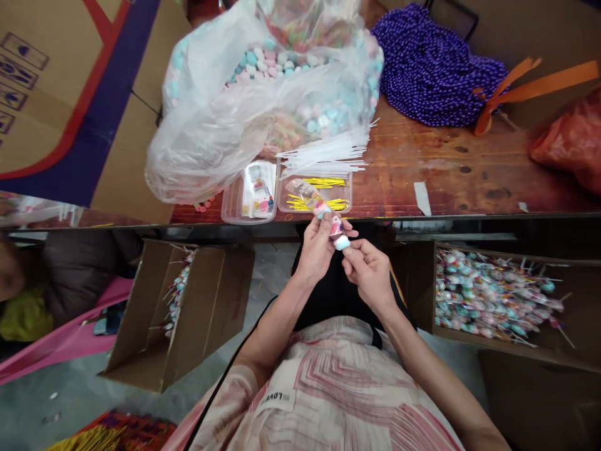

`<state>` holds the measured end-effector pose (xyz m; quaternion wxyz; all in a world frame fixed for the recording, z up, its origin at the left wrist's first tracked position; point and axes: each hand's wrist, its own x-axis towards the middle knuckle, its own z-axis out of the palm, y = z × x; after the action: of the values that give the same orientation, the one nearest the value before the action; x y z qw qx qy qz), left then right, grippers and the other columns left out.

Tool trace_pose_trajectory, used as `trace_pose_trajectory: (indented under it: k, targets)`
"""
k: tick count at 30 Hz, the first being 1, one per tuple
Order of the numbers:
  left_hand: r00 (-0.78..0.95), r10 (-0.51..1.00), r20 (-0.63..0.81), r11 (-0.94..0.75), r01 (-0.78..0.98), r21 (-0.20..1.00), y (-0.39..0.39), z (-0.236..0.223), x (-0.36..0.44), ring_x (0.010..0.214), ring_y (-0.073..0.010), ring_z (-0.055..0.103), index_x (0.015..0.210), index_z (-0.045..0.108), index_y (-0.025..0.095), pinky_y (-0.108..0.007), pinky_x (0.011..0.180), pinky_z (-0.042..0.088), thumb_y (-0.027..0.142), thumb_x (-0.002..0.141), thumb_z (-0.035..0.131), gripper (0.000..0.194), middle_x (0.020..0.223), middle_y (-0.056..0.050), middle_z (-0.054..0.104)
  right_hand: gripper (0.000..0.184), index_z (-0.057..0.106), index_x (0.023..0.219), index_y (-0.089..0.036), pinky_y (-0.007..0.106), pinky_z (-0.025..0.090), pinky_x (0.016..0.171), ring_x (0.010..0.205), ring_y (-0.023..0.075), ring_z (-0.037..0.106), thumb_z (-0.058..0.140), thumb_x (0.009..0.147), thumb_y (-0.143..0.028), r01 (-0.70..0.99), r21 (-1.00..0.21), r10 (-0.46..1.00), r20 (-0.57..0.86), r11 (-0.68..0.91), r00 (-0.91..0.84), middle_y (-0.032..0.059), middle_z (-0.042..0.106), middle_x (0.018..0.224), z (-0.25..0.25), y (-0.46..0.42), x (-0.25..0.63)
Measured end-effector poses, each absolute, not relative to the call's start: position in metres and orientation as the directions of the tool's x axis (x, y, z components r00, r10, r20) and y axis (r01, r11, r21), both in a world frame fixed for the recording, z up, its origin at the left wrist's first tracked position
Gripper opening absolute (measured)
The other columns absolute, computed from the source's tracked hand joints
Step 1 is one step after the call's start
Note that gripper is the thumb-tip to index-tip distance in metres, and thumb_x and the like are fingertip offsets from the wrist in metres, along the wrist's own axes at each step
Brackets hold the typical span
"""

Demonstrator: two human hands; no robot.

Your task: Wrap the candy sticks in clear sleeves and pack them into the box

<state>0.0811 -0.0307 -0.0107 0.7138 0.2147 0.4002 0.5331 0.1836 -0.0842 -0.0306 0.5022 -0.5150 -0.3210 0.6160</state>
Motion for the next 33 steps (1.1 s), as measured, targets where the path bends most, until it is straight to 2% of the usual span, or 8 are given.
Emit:
trace_pose_trajectory:
  k: [4, 7, 15, 17, 21, 27, 30, 33]
  targets:
    - [0.209, 0.928, -0.309, 0.371, -0.607, 0.703, -0.028, -0.013, 0.075, 0.095, -0.0226, 0.075, 0.095, 0.066, 0.017, -0.035, 0.089, 0.055, 0.042, 0.085, 0.074, 0.028, 0.098, -0.007, 0.076, 0.03, 0.059, 0.075, -0.019, 0.019, 0.02, 0.038, 0.039, 0.0039, 0.032, 0.071, 0.085, -0.044, -0.204, -0.946, 0.953, -0.278, -0.251, 0.118, -0.007, 0.05, 0.049, -0.032, -0.083, 0.191]
    - [0.194, 0.923, -0.332, 0.378, -0.613, 0.693, -0.026, -0.015, 0.074, 0.101, -0.0251, 0.074, 0.095, 0.067, 0.017, -0.036, 0.09, 0.054, 0.038, 0.085, 0.074, 0.024, 0.101, -0.008, 0.077, 0.03, 0.059, 0.072, -0.018, 0.019, 0.02, 0.038, 0.039, 0.004, 0.032, 0.072, 0.083, -0.043, -0.195, -0.95, 0.954, -0.273, -0.245, 0.128, -0.007, 0.049, 0.048, -0.03, -0.082, 0.196]
    - [0.126, 0.909, -0.397, 0.388, -0.603, 0.697, -0.023, -0.022, 0.08, 0.093, -0.0234, 0.076, 0.091, 0.066, 0.016, -0.033, 0.085, 0.054, 0.046, 0.081, 0.077, 0.033, 0.089, -0.007, 0.077, 0.033, 0.06, 0.07, -0.018, 0.018, 0.012, 0.035, 0.034, 0.002, 0.018, 0.077, 0.076, -0.045, -0.442, -0.812, 0.911, -0.412, -0.382, -0.031, -0.0109, 0.036, 0.04, -0.018, -0.08, 0.2]
    - [0.129, 0.92, -0.369, 0.37, -0.596, 0.712, -0.024, -0.022, 0.082, 0.094, -0.0237, 0.076, 0.092, 0.066, 0.016, -0.032, 0.084, 0.054, 0.046, 0.08, 0.078, 0.035, 0.089, -0.007, 0.077, 0.033, 0.059, 0.071, -0.018, 0.018, 0.013, 0.035, 0.034, 0.0026, 0.021, 0.075, 0.079, -0.046, -0.392, -0.844, 0.919, -0.393, -0.365, -0.01, -0.0103, 0.037, 0.041, -0.018, -0.08, 0.201]
    - [0.2, 0.924, -0.325, 0.378, -0.585, 0.717, -0.027, -0.017, 0.086, 0.095, -0.0242, 0.076, 0.095, 0.065, 0.017, -0.032, 0.084, 0.055, 0.042, 0.078, 0.08, 0.033, 0.091, -0.005, 0.077, 0.031, 0.059, 0.074, -0.019, 0.02, 0.021, 0.039, 0.039, 0.0048, 0.031, 0.066, 0.088, -0.045, -0.162, -0.961, 0.968, -0.239, -0.224, 0.081, -0.0082, 0.043, 0.045, -0.02, -0.079, 0.202]
    - [0.286, 0.904, -0.318, 0.427, -0.575, 0.698, -0.032, -0.011, 0.087, 0.107, -0.0261, 0.073, 0.096, 0.066, 0.017, -0.036, 0.093, 0.055, 0.042, 0.081, 0.078, 0.031, 0.094, -0.007, 0.078, 0.029, 0.053, 0.073, -0.02, 0.022, 0.03, 0.048, 0.047, 0.007, 0.038, 0.058, 0.094, -0.039, 0.107, -0.993, 0.985, -0.041, -0.059, 0.167, -0.0065, 0.046, 0.054, -0.017, -0.079, 0.199]
    - [0.332, 0.892, -0.306, 0.45, -0.592, 0.669, -0.031, -0.008, 0.084, 0.115, -0.0288, 0.07, 0.097, 0.068, 0.017, -0.039, 0.097, 0.054, 0.044, 0.083, 0.076, 0.032, 0.101, -0.01, 0.078, 0.028, 0.053, 0.073, -0.021, 0.023, 0.031, 0.049, 0.048, 0.0075, 0.038, 0.056, 0.095, -0.039, 0.141, -0.989, 0.985, -0.008, -0.033, 0.171, -0.0062, 0.046, 0.055, -0.017, -0.079, 0.197]
    - [0.315, 0.882, -0.351, 0.471, -0.609, 0.638, -0.026, -0.007, 0.079, 0.118, -0.0306, 0.068, 0.098, 0.07, 0.016, -0.042, 0.099, 0.054, 0.044, 0.085, 0.074, 0.031, 0.107, -0.012, 0.077, 0.031, 0.054, 0.072, -0.021, 0.023, 0.03, 0.047, 0.046, 0.0077, 0.038, 0.058, 0.094, -0.042, 0.07, -0.995, 0.986, -0.061, -0.072, 0.153, -0.0062, 0.046, 0.053, -0.016, -0.078, 0.199]
